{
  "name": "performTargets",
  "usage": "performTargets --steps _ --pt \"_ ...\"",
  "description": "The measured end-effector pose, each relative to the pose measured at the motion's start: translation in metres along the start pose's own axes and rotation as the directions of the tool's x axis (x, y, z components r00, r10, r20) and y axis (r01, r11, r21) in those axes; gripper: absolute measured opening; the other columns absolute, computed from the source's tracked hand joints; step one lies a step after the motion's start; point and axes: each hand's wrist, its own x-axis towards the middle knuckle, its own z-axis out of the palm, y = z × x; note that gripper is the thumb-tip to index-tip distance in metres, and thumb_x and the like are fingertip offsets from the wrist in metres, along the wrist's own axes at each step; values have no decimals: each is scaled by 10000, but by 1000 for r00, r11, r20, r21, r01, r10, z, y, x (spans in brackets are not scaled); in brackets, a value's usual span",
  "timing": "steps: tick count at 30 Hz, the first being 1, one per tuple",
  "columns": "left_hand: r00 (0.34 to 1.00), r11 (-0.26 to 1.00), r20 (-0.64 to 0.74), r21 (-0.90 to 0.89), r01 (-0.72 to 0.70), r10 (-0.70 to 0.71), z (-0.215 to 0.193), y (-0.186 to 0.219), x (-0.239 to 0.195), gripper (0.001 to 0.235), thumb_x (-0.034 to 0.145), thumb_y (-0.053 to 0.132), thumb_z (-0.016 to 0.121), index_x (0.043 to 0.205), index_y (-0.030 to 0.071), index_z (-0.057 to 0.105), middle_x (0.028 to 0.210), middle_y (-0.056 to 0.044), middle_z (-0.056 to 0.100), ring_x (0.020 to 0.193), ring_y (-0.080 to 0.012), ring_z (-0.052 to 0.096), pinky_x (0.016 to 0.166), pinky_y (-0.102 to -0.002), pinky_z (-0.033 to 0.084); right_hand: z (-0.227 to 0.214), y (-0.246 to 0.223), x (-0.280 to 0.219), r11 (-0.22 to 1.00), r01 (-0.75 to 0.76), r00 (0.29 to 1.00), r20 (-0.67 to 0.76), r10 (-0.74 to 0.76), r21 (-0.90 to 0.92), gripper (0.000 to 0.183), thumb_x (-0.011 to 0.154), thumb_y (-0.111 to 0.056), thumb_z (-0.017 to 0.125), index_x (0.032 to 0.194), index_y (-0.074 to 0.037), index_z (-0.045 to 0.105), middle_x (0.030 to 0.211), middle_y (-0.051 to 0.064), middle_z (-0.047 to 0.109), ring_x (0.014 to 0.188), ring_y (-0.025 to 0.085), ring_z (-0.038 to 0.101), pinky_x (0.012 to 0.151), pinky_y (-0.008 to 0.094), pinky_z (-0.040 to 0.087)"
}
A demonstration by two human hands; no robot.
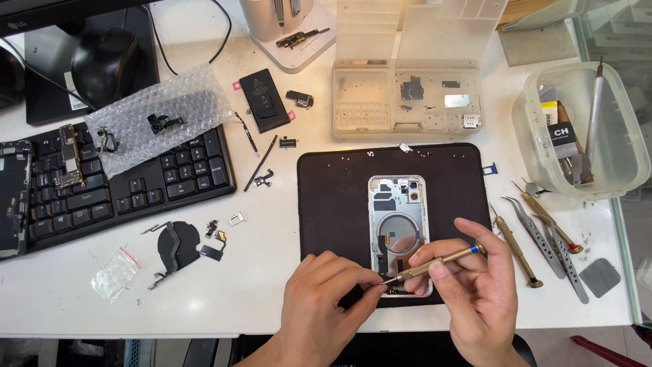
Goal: The person uses a screwdriver to remove screws from the back of a disassembled smartphone. They then use tweezers to lift and remove a small internal component from the device.
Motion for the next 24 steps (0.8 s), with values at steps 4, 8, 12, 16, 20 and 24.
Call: performTargets --steps 4,8,12,16,20,24 --pt "1000 1000 -5 7 10 -10 1 -1 -1 102 757 133 868 801 123 776 756 42 725 676 -124 609 598 -303 408 0 1 -1 1000 7 1000 -2 -7 -3 551 990 28 500 1500 31 291 1033 243 708 767 218 740 660 307 615" --pt "998 998 28 14 57 -58 4 -3 -1 101 750 144 878 791 136 786 731 50 729 666 -110 617 584 -301 410 -1 2 -1 1000 -1 1000 5 1 -3 553 984 32 497 1497 27 289 1027 244 708 769 221 746 664 316 634" --pt "1000 1000 0 14 24 -24 2 -2 -2 105 742 129 872 800 125 785 741 38 726 686 -118 620 593 -300 413 -1 2 -1 1000 18 1000 -25 -19 -12 565 984 36 504 1508 21 293 1022 243 707 758 223 752 645 307 615" --pt "1000 1000 -5 9 24 -24 1 -1 -2 107 743 129 873 800 129 783 737 47 726 688 -112 622 600 -297 416 -2 3 -2 1000 3 1000 3 -3 -1 565 980 45 506 1504 21 295 1027 245 710 761 223 749 653 307 616" --pt "1000 1000 -13 17 3 -3 1 -1 -2 117 735 130 877 804 129 783 732 47 722 690 -114 623 598 -296 415 -2 3 -2 1000 -2 1000 12 2 3 560 978 50 509 1496 23 299 1032 244 709 764 224 751 655 310 623" --pt "1000 1000 -9 17 19 -19 2 -2 -2 115 736 134 878 799 130 782 729 46 725 682 -115 621 591 -296 412 -1 4 -1 1000 -5 1000 21 5 -9 556 975 46 512 1488 24 299 1029 241 712 763 221 759 654 311 641"
